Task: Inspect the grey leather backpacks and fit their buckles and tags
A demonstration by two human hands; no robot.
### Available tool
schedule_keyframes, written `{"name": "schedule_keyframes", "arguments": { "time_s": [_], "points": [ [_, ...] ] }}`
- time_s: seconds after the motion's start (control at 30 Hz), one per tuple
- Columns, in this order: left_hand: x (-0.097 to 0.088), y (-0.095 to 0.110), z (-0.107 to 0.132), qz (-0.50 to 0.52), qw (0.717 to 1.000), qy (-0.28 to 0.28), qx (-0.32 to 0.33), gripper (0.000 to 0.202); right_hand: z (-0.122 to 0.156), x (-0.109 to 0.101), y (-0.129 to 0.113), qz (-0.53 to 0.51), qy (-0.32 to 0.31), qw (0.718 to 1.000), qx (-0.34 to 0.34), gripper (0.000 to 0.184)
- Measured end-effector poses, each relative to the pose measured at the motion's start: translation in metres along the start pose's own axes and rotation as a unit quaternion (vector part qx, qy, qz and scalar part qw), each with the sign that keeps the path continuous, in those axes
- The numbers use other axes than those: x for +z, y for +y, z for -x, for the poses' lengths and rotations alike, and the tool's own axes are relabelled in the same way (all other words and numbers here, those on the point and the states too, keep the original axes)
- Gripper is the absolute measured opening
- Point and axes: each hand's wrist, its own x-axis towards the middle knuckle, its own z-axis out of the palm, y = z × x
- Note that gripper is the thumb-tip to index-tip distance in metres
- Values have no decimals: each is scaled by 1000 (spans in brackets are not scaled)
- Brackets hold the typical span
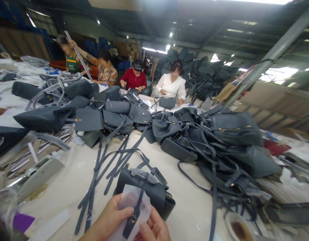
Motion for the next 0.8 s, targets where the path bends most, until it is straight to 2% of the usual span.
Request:
{"name": "schedule_keyframes", "arguments": {
  "time_s": [0.07,0.13,0.23,0.33,0.47,0.57,0.7,0.8],
  "points": [
    [-2,-2,-1,16,1000,5,-16,23,-3,-5,-2,-33,14,998,48,57],
    [-5,-6,-1,36,999,-3,-31,23,-10,-10,0,-53,40,996,53,56],
    [-7,-10,-2,66,996,-17,-49,27,-21,-12,10,-11,48,998,36,49],
    [-4,-9,0,50,997,7,-50,29,-26,-6,19,48,43,997,47,46],
    [4,-8,2,8,999,25,20,31,-24,11,16,114,58,992,-3,42],
    [5,-9,4,-66,994,34,74,24,-22,23,9,187,83,977,-65,42],
    [1,-7,1,-90,992,-2,93,17,-19,28,3,271,113,950,-110,46],
    [-2,-2,-9,-131,987,15,97,15,-19,25,4,295,119,941,-117,48]
  ]
}}
